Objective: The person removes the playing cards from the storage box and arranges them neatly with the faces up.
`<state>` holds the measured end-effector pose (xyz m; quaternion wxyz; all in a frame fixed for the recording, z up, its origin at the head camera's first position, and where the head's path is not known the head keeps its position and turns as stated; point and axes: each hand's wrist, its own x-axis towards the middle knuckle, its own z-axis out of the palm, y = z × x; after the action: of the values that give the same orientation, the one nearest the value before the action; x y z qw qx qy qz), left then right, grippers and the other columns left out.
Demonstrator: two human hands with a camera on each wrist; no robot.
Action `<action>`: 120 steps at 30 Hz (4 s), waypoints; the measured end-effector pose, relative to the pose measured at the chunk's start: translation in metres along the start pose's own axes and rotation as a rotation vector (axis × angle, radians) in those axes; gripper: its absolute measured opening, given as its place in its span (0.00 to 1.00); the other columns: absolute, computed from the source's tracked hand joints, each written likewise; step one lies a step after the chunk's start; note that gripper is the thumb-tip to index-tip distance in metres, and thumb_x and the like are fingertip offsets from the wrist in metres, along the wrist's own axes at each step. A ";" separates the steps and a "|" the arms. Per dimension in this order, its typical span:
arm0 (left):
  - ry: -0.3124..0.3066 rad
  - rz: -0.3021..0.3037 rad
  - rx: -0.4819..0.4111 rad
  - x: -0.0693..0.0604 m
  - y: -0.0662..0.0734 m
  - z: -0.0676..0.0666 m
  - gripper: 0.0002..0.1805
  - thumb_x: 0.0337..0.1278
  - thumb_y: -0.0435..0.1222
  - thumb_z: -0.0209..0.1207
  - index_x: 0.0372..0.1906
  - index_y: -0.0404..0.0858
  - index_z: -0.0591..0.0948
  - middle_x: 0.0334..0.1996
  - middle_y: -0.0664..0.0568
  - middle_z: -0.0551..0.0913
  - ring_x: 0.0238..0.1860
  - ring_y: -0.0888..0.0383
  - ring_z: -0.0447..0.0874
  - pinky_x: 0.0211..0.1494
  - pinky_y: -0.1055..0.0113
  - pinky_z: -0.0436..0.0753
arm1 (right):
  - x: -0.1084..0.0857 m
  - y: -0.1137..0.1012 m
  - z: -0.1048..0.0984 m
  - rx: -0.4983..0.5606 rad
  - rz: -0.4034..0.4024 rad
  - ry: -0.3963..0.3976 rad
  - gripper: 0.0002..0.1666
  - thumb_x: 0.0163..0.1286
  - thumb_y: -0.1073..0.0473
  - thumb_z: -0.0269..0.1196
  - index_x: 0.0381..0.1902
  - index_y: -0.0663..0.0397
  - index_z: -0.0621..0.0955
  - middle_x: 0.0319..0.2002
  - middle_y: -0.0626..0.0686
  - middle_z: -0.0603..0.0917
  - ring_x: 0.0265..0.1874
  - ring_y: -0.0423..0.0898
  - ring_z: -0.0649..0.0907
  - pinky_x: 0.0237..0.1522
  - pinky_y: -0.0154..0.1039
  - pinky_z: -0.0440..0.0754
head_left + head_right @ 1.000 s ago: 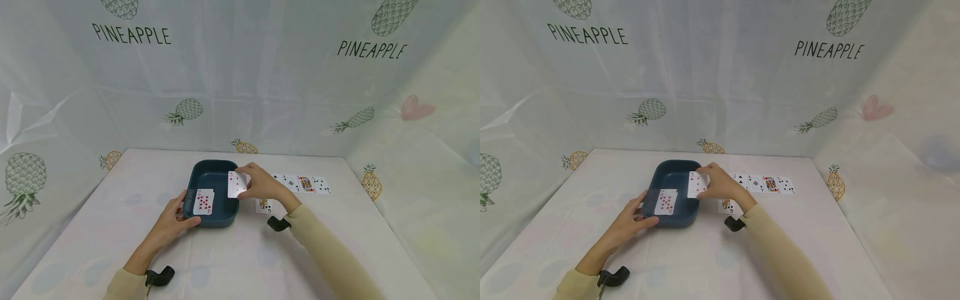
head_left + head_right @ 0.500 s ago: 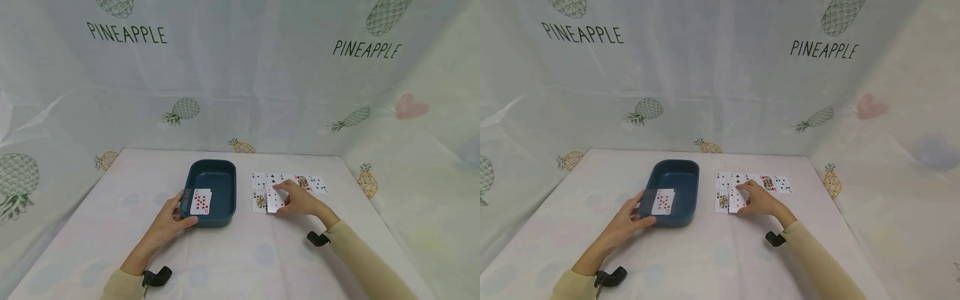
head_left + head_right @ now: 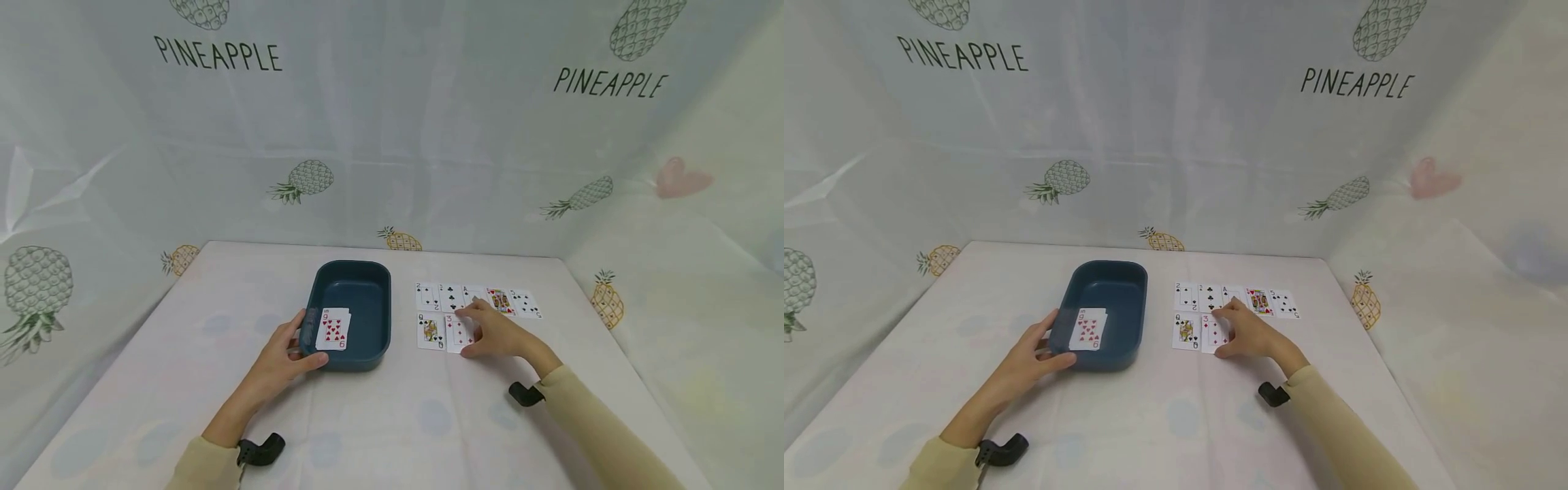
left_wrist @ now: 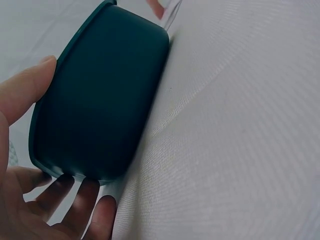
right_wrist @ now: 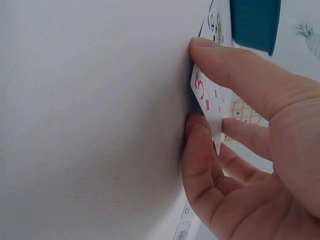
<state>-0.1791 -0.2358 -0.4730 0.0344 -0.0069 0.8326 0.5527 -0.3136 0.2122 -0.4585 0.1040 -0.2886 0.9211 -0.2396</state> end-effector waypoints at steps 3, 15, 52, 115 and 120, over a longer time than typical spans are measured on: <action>0.003 -0.004 -0.004 -0.001 0.001 0.000 0.62 0.60 0.47 0.77 0.88 0.47 0.48 0.79 0.38 0.56 0.65 0.41 0.79 0.62 0.54 0.85 | 0.001 -0.001 -0.002 0.001 0.018 -0.010 0.50 0.59 0.54 0.83 0.76 0.59 0.74 0.63 0.59 0.72 0.34 0.42 0.78 0.39 0.35 0.78; 0.006 0.000 0.009 0.002 -0.003 0.000 0.61 0.61 0.47 0.76 0.88 0.48 0.48 0.79 0.39 0.57 0.66 0.42 0.80 0.65 0.54 0.84 | 0.003 -0.006 -0.004 -0.010 0.033 -0.027 0.49 0.57 0.54 0.83 0.74 0.58 0.76 0.61 0.61 0.72 0.34 0.43 0.79 0.43 0.39 0.78; -0.008 0.008 -0.006 0.000 -0.003 -0.001 0.61 0.62 0.49 0.76 0.88 0.46 0.48 0.79 0.38 0.55 0.66 0.40 0.80 0.61 0.60 0.85 | 0.115 -0.188 0.069 0.128 -0.281 0.026 0.43 0.67 0.53 0.78 0.76 0.56 0.75 0.65 0.58 0.74 0.49 0.53 0.86 0.47 0.31 0.82; -0.034 0.011 -0.024 0.001 -0.004 -0.004 0.61 0.62 0.48 0.76 0.88 0.49 0.47 0.80 0.37 0.53 0.68 0.40 0.79 0.58 0.66 0.85 | 0.126 -0.204 0.097 -0.270 -0.021 -0.037 0.50 0.56 0.36 0.82 0.74 0.46 0.79 0.68 0.51 0.75 0.60 0.48 0.81 0.58 0.44 0.84; -0.034 0.006 -0.021 0.002 -0.005 -0.004 0.61 0.61 0.49 0.76 0.88 0.50 0.47 0.80 0.37 0.53 0.68 0.40 0.79 0.58 0.65 0.85 | 0.127 -0.204 0.094 -0.235 0.007 -0.048 0.51 0.54 0.37 0.83 0.73 0.45 0.80 0.68 0.52 0.75 0.58 0.48 0.81 0.55 0.45 0.85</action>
<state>-0.1807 -0.2416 -0.4760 0.0470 0.0045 0.8261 0.5615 -0.2868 -0.0440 -0.4443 0.0925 -0.3014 0.9410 -0.1227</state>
